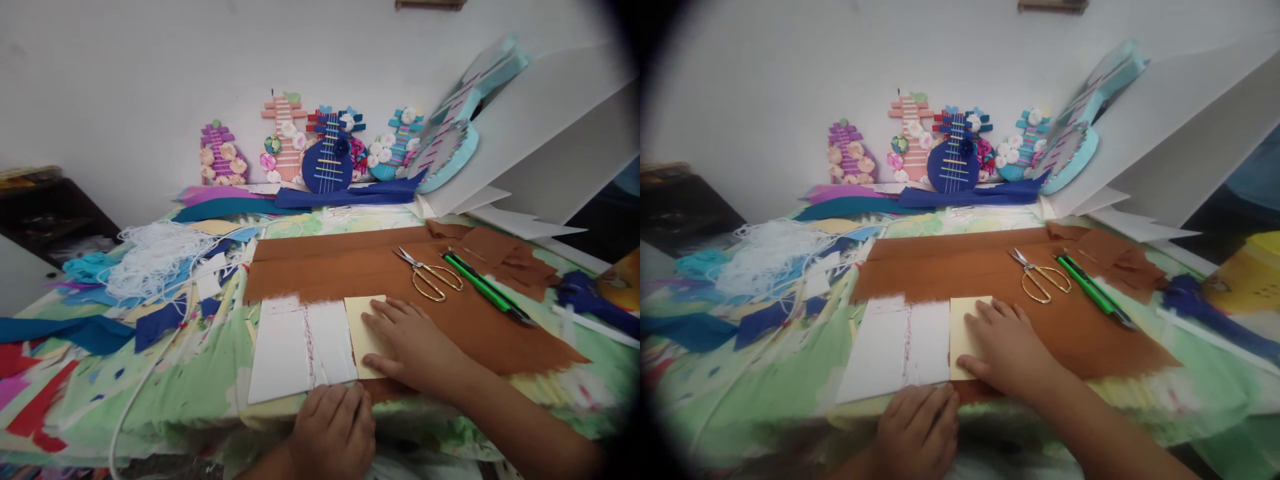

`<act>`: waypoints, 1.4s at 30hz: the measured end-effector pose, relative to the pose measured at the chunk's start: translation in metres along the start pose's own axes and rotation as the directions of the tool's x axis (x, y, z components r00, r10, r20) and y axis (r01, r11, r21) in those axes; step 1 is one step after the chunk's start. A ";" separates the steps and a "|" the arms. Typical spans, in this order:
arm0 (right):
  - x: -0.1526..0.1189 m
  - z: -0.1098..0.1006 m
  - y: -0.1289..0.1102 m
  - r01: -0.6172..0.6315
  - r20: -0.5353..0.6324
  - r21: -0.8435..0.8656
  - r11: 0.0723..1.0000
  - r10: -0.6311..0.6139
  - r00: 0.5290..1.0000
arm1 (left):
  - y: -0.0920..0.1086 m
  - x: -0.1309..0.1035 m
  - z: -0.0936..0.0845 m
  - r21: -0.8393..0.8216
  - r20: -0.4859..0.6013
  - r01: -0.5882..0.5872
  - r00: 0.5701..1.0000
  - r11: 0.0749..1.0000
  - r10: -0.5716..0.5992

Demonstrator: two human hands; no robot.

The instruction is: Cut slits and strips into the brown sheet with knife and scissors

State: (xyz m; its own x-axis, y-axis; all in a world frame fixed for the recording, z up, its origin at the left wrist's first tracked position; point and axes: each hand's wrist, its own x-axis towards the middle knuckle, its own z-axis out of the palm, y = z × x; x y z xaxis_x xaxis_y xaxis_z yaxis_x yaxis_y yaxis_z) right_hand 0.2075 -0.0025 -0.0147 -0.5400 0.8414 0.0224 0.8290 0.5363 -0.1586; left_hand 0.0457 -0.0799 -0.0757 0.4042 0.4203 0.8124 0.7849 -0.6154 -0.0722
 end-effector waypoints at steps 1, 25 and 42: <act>0.000 0.001 0.000 -0.002 0.003 0.007 1.000 0.002 1.000 | 0.000 0.000 -0.001 -0.004 0.012 0.005 1.000 1.000 -0.005; 0.001 -0.006 0.000 0.036 0.015 -0.013 0.999 -0.035 0.999 | -0.024 0.063 -0.021 -0.120 0.667 0.303 0.730 0.945 -0.150; 0.010 -0.044 0.105 -0.292 -0.327 0.037 0.956 0.288 0.900 | -0.036 0.103 0.009 0.047 0.781 0.022 0.623 0.999 -0.050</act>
State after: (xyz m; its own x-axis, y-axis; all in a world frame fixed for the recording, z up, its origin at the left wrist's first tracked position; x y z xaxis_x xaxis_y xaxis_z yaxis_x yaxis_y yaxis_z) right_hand 0.2960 0.0649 0.0122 -0.1995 0.9337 0.2974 0.9447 0.2639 -0.1946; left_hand 0.0638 -0.0082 0.0055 0.5788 0.8134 0.0579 0.8148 -0.5740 -0.0816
